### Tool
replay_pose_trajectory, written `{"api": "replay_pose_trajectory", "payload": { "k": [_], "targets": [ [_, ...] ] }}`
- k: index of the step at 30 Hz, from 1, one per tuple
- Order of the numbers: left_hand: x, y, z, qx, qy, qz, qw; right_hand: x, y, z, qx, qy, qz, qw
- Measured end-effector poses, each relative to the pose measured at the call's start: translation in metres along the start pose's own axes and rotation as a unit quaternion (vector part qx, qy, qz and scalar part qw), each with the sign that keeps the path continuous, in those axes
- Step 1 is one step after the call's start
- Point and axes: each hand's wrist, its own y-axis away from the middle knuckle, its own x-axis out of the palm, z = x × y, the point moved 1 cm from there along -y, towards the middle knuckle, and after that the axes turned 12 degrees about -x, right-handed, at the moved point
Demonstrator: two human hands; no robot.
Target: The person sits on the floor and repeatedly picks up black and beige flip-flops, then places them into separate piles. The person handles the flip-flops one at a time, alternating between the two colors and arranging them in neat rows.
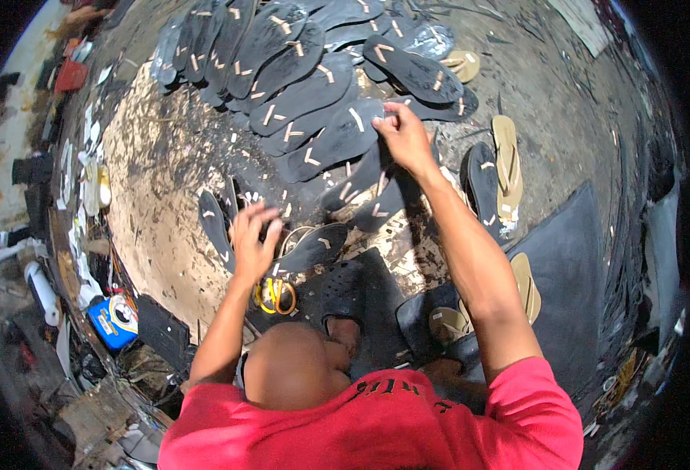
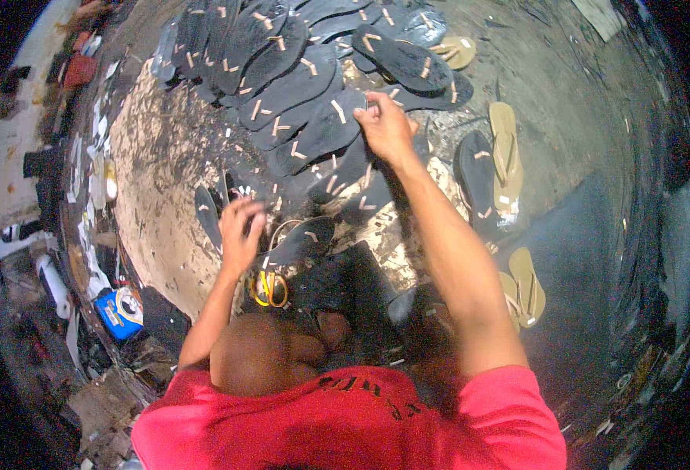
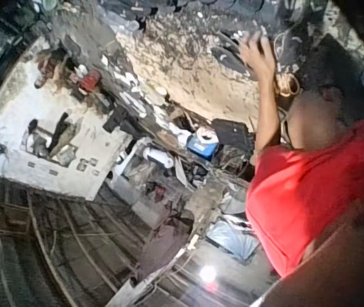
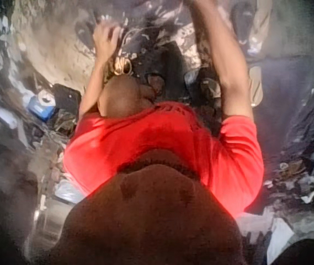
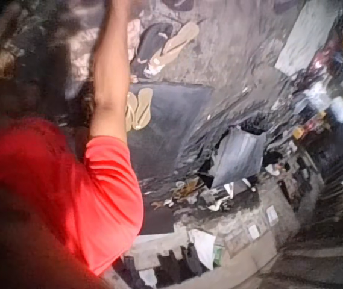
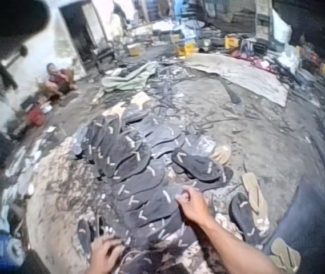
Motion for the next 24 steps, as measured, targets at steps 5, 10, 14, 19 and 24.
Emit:
{"api": "replay_pose_trajectory", "payload": {
  "k": [5, 10, 14, 19, 24],
  "targets": [
    [0.031, -0.091, -0.007, 0.058, 0.051, -0.023, 0.997, -0.047, 0.038, 0.018, 0.073, -0.368, -0.041, 0.926],
    [0.061, -0.102, -0.019, 0.079, -0.034, 0.040, 0.995, -0.080, 0.077, -0.001, 0.154, -0.262, -0.012, 0.953],
    [0.053, -0.123, -0.025, 0.029, 0.018, -0.063, 0.997, -0.052, 0.086, -0.020, 0.103, -0.267, -0.006, 0.958],
    [0.036, -0.173, -0.021, -0.003, -0.102, -0.151, 0.983, -0.040, 0.087, -0.015, -0.119, 0.038, -0.075, 0.989],
    [0.032, -0.186, -0.010, -0.004, -0.087, -0.106, 0.991, -0.050, 0.083, -0.002, -0.130, 0.080, -0.116, 0.981]
  ]
}}
